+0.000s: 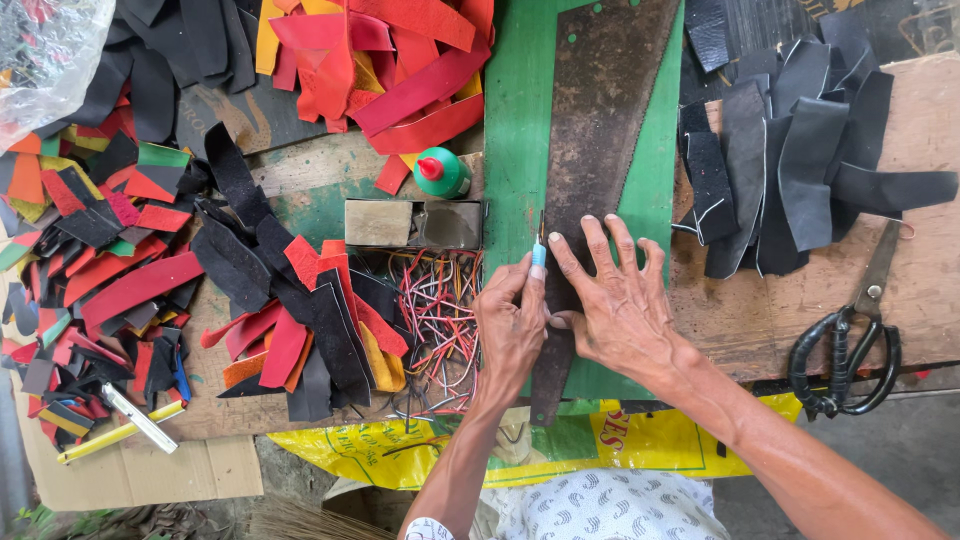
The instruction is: The person uses a utility knife and a saw blade as a straightedge to cut strips of red and yellow rubber on a green cutting board. They then use scissors to trim the cut pieces. The cut pieces are placed on the table among other rubber scraps.
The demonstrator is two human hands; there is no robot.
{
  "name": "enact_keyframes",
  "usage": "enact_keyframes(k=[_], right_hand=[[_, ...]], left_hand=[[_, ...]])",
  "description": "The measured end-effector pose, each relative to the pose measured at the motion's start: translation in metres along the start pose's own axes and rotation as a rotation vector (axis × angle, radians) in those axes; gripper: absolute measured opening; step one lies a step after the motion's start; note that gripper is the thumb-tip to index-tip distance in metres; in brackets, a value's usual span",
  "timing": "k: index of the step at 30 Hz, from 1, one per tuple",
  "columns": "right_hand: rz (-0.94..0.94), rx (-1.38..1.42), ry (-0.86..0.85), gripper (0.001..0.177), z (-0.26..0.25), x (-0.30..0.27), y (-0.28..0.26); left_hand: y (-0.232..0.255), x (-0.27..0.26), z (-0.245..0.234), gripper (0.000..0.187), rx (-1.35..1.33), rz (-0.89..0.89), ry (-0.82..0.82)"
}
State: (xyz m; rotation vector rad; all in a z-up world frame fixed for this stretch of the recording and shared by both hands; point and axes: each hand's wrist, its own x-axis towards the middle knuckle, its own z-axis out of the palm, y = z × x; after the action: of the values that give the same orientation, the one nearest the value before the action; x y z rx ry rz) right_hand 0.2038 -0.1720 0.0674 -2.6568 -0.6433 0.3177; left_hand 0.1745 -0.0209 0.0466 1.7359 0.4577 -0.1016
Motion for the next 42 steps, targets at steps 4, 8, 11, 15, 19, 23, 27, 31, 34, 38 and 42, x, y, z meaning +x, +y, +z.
enact_keyframes(k=[4, 8, 11, 15, 19, 23, 27, 31, 34, 38, 42], right_hand=[[-0.012, 0.016, 0.02, 0.093, 0.0, -0.001, 0.0], [-0.012, 0.01, 0.018, 0.094, 0.001, -0.001, 0.0], [-0.014, -0.02, 0.004, 0.094, 0.001, -0.001, -0.001], [-0.018, -0.033, -0.002, 0.093, 0.001, -0.002, -0.003], [-0.018, -0.072, -0.006, 0.093, 0.0, 0.002, -0.003], [-0.007, -0.097, -0.035, 0.094, 0.002, -0.001, -0.006], [-0.006, -0.074, -0.024, 0.095, 0.001, -0.001, -0.009], [-0.017, -0.095, -0.01, 0.095, 0.003, -0.003, -0.008], [-0.023, -0.091, -0.006, 0.096, 0.005, -0.005, -0.008], [-0.045, -0.061, 0.009, 0.097, 0.003, -0.006, -0.005], [-0.037, -0.05, -0.006, 0.097, 0.002, -0.004, -0.001]], left_hand=[[0.002, 0.001, -0.002, 0.025, 0.142, 0.095, 0.0], [0.004, 0.0, -0.003, 0.019, 0.35, 0.254, 0.005], [0.005, -0.002, -0.003, 0.016, 0.386, 0.304, -0.003], [0.007, -0.009, -0.003, 0.019, 0.371, 0.327, -0.015], [0.005, -0.01, -0.003, 0.017, 0.385, 0.302, -0.018], [-0.003, -0.018, -0.006, 0.018, 0.38, 0.345, -0.023], [-0.004, -0.053, -0.016, 0.022, 0.404, 0.307, -0.033], [-0.008, -0.101, -0.028, 0.024, 0.393, 0.25, -0.038], [-0.011, -0.117, -0.034, 0.025, 0.383, 0.214, -0.034], [-0.006, -0.107, -0.037, 0.026, 0.349, 0.214, 0.006], [0.0, -0.06, -0.02, 0.024, 0.289, 0.268, 0.077]])
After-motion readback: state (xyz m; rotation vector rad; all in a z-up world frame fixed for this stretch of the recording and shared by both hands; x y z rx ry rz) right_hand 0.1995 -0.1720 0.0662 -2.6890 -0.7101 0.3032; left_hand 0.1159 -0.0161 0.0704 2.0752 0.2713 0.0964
